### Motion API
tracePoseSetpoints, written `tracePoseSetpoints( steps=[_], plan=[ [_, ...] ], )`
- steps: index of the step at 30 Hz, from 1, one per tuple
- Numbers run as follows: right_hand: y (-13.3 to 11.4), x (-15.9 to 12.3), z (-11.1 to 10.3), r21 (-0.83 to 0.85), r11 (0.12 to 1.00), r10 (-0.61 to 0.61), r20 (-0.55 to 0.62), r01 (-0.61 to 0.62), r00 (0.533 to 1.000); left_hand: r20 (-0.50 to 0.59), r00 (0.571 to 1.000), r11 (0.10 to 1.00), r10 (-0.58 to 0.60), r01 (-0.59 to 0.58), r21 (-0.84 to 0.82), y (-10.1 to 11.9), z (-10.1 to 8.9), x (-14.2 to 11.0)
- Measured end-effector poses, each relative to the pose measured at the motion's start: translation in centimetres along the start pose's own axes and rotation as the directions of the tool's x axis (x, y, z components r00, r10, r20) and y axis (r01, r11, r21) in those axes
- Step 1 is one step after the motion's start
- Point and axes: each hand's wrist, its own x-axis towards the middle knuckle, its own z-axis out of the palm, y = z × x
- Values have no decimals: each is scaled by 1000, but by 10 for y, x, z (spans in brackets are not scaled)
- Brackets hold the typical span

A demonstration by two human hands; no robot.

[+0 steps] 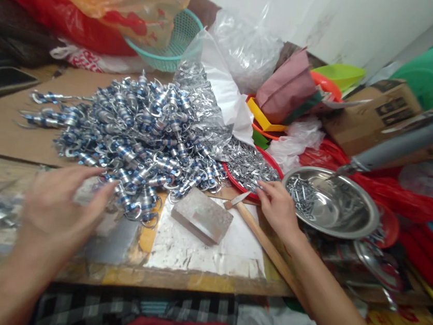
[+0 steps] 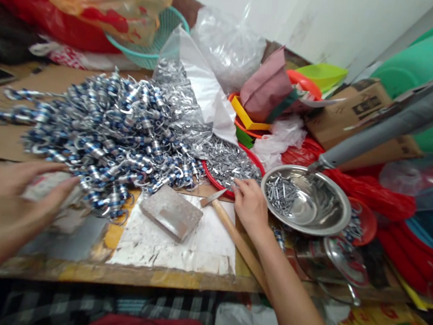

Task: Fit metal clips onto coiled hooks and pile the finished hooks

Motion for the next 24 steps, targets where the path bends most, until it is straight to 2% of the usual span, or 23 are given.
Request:
tracePoseSetpoints(
  steps=[2, 3, 5, 9, 12, 14, 15, 17, 19, 21, 24],
  plan=[
    [12, 25, 11, -24, 999, 27, 8, -27, 1000, 173, 985, 999, 3, -12, 52, 17, 14, 7],
    [17, 34, 17, -27, 999, 34, 23, -33, 999, 200, 980, 998, 1, -14, 61, 22, 20, 9],
    [22, 46, 26, -28, 999, 38, 37, -37, 999, 168, 986, 999, 2, -10, 48, 26, 27, 9],
    [20, 43, 32, -22, 999, 28, -7, -28, 1000, -7, 999, 999, 39, -39, -16, 24, 27, 6],
    [18, 38, 29, -12, 999, 32, -68, -33, 997, -108, 990, 968, 87, -110, -224, 34, 24, 3],
    [18, 37, 27, -6, 999, 48, -121, -49, 991, -74, 980, 881, 187, -201, -428, 48, 26, -2],
    [18, 38, 26, -2, 998, 58, -147, -59, 987, -24, 961, 825, 274, -248, -507, 57, 30, -5],
    [18, 39, 24, 18, 997, 78, -187, -76, 979, 57, 892, 739, 448, -334, -585, 72, 39, -14],
    [17, 40, 23, 50, 994, 103, -208, -95, 973, 77, 839, 695, 539, -391, -603, 84, 49, -22],
    [15, 39, 22, 85, 990, 128, -206, -112, 970, 71, 825, 690, 560, -417, -592, 89, 57, -28],
    [14, 36, 22, 152, 980, 154, -180, -127, 972, 44, 821, 687, 569, -445, -575, 89, 58, -33]
  ],
)
